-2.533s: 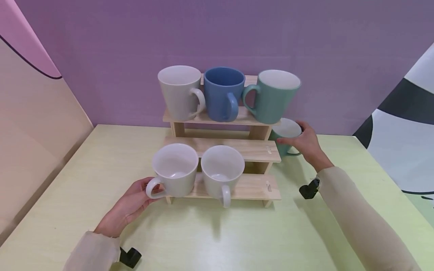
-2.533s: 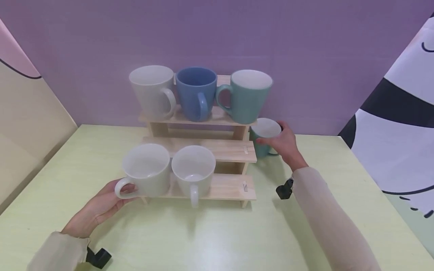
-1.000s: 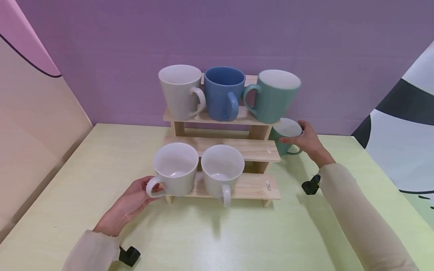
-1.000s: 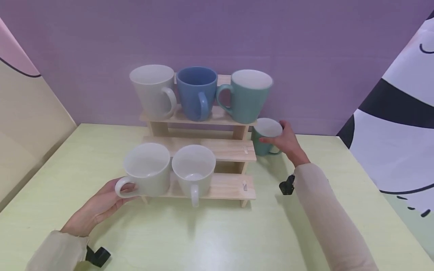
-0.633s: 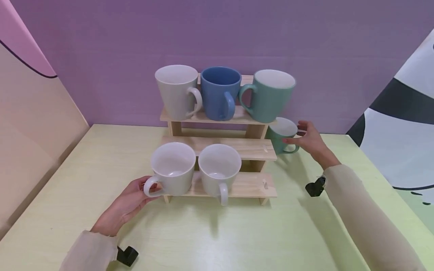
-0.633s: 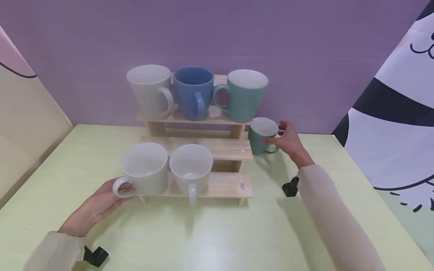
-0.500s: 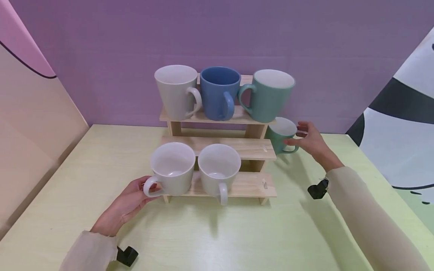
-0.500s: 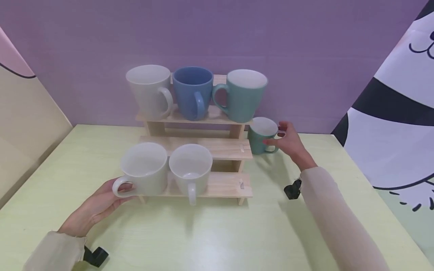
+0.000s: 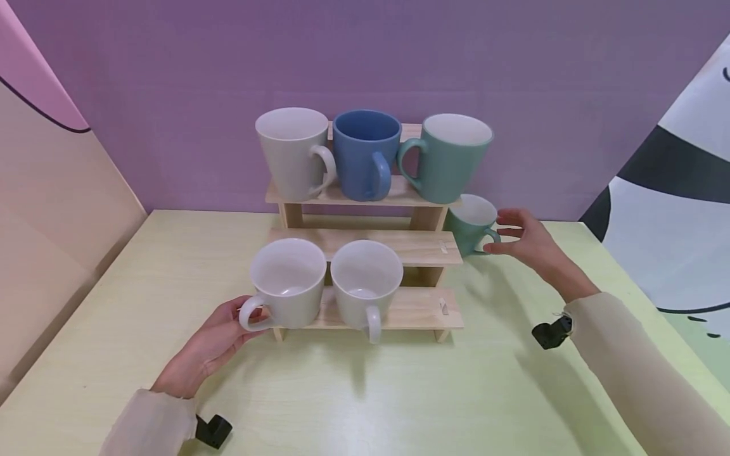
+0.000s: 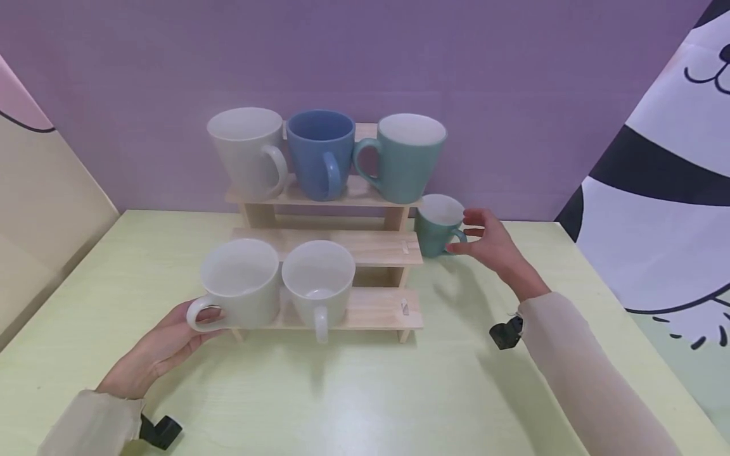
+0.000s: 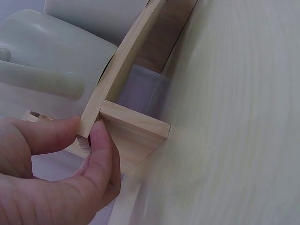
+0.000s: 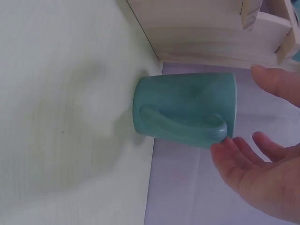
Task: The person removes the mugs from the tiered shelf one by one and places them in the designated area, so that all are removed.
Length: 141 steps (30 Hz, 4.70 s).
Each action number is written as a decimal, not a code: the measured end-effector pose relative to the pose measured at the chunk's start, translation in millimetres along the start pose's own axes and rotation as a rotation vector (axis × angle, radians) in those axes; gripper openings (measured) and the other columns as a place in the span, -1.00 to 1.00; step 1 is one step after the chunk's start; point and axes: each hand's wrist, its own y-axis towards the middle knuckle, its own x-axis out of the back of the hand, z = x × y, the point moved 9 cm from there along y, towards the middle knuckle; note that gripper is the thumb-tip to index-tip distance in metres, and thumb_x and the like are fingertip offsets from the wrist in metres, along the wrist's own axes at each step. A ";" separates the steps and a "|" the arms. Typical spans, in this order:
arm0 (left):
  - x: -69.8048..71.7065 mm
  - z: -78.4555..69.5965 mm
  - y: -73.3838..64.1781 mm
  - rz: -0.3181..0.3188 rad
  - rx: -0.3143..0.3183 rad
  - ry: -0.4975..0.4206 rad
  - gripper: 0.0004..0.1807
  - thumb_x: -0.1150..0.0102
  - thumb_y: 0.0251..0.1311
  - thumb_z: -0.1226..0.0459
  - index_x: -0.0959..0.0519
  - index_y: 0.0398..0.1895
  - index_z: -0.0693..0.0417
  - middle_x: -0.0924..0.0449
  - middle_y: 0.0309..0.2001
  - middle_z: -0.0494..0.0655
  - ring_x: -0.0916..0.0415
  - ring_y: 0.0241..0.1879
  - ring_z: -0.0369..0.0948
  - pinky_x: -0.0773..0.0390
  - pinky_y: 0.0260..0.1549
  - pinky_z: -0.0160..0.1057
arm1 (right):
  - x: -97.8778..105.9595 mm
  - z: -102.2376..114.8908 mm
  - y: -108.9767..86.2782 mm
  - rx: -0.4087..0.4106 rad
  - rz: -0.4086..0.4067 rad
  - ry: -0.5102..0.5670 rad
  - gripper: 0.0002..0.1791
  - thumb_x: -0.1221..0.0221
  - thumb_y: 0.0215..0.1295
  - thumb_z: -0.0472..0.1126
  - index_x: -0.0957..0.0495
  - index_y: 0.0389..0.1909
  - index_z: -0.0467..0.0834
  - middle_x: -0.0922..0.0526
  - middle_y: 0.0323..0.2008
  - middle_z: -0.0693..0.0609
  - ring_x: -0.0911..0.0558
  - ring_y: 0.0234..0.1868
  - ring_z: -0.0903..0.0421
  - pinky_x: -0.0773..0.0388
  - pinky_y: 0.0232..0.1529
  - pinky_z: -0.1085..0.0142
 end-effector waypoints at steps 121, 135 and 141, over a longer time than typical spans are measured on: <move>3.2 3.3 -0.1 0.017 -0.007 -0.062 -0.76 -0.10 0.25 0.44 -0.40 -0.04 0.16 -0.35 -0.20 -0.14 -0.44 -0.22 -0.32 -0.59 -0.02 -0.40 | -154.2 134.7 -62.0 0.384 0.360 0.305 0.17 -0.54 -0.26 -0.29 -0.07 0.41 -0.10 -0.30 0.28 -0.15 -0.37 0.22 -0.14 -0.42 0.21 0.01; 2.7 3.5 0.6 0.007 -0.002 -0.050 -0.78 -0.07 0.26 0.45 -0.38 -0.05 0.18 -0.34 -0.22 -0.15 -0.44 -0.21 -0.32 -0.59 -0.02 -0.40 | -151.1 135.7 -63.5 0.421 0.280 0.266 0.14 -0.57 -0.31 -0.22 -0.11 0.34 -0.14 -0.30 0.26 -0.14 -0.38 0.22 -0.13 -0.44 0.20 -0.02; 1.4 2.7 0.8 0.020 -0.006 -0.049 -0.77 -0.05 0.28 0.46 -0.36 -0.03 0.21 -0.33 -0.18 -0.13 -0.45 -0.20 -0.32 -0.59 -0.02 -0.41 | -150.6 134.3 -63.6 0.405 0.318 0.318 0.10 -0.54 -0.29 -0.36 -0.16 0.35 -0.11 -0.34 0.25 -0.13 -0.39 0.20 -0.11 -0.46 0.18 0.03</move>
